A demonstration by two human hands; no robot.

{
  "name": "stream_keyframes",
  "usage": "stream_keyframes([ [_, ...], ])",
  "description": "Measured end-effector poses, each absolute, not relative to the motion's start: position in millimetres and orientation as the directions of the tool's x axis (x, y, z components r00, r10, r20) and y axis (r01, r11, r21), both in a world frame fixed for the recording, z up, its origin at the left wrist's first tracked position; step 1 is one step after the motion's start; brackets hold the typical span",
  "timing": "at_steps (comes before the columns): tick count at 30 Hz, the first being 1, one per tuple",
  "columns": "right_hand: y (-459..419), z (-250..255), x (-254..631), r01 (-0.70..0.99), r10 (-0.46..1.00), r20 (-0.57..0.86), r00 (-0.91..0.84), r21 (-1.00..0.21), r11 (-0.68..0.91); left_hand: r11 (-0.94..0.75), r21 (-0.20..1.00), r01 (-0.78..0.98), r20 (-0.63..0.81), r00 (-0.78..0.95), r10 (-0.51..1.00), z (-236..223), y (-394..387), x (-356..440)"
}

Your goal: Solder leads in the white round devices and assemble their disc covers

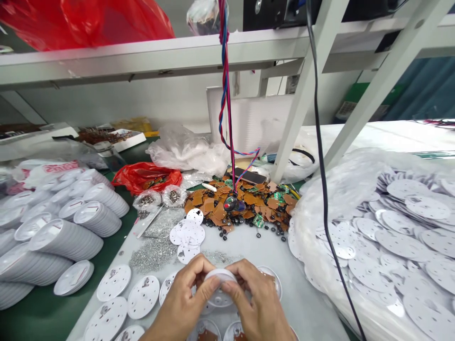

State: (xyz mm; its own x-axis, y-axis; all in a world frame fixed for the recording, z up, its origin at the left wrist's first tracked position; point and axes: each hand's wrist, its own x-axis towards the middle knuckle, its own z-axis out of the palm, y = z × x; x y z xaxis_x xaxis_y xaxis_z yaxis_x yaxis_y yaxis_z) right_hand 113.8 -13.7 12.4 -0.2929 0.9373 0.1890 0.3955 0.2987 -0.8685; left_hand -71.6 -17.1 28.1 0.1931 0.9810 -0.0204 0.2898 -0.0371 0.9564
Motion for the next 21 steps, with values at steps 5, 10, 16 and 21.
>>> stream_keyframes([
  [5,-24,-3,103,0.488,0.94,0.263,-0.219,-0.805,0.339,-0.052,0.952,0.301,0.037,0.055,0.998,20,-21,-63],
  [10,-21,-13,118,0.554,0.951,0.195,-0.24,-0.777,0.299,0.062,0.94,0.336,-0.095,0.081,0.992,16,-17,-54],
  [16,18,4,135,0.676,0.872,0.341,-0.352,-0.552,0.488,-0.027,0.742,0.67,-0.136,0.189,0.973,7,-6,-48],
  [21,67,21,69,0.735,0.8,0.267,-0.537,-0.316,0.599,-0.112,0.61,0.785,-0.151,0.254,0.955,-3,1,-39],
])
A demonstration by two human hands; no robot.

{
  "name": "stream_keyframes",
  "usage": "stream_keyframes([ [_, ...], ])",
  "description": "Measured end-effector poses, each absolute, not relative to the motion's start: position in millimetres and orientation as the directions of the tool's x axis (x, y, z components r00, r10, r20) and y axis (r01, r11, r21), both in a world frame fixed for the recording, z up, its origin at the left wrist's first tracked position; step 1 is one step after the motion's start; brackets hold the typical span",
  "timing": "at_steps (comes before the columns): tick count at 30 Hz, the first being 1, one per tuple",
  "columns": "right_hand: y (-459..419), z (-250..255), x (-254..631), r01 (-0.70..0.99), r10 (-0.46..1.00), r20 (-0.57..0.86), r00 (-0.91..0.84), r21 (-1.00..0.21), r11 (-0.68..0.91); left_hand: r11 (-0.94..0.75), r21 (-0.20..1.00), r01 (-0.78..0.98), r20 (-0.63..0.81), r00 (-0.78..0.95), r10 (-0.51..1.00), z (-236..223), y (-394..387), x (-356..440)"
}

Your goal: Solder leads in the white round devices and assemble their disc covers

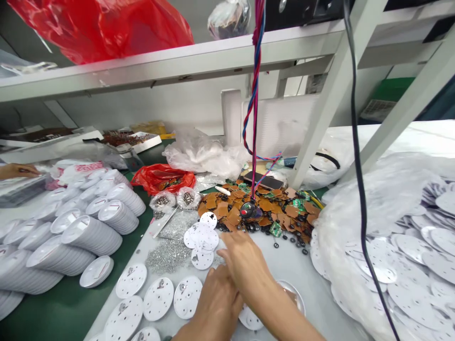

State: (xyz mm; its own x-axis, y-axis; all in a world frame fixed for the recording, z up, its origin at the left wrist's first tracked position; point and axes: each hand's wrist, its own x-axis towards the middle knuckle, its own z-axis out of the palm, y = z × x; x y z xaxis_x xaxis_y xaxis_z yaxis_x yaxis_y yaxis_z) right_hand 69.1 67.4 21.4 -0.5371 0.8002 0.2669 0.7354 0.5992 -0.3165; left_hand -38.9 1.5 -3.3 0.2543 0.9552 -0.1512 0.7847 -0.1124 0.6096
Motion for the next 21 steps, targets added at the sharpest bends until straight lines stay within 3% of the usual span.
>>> stream_keyframes([
  [6,111,8,17,0.661,0.708,0.13,-0.694,-0.274,0.698,-0.207,0.589,0.781,-0.071,0.306,0.949,-26,-16,-54],
  [10,120,10,26,0.629,0.693,0.109,-0.713,-0.338,0.7,-0.372,0.716,0.591,0.112,0.428,0.897,-21,-32,-99],
  [12,116,17,32,0.64,0.722,0.128,-0.68,-0.378,0.669,-0.273,0.803,0.529,0.12,0.306,0.945,-11,-34,-118],
  [16,80,28,38,0.662,0.788,0.19,-0.585,-0.449,0.6,0.068,0.956,0.285,-0.059,-0.04,0.997,8,-30,-126],
  [18,50,26,45,0.66,0.808,0.219,-0.546,-0.481,0.576,0.113,0.979,0.172,-0.103,-0.065,0.993,14,-27,-121],
  [21,5,14,64,0.614,0.785,0.341,-0.517,-0.492,0.617,0.143,0.979,0.145,-0.144,-0.003,0.99,20,-26,-115],
])
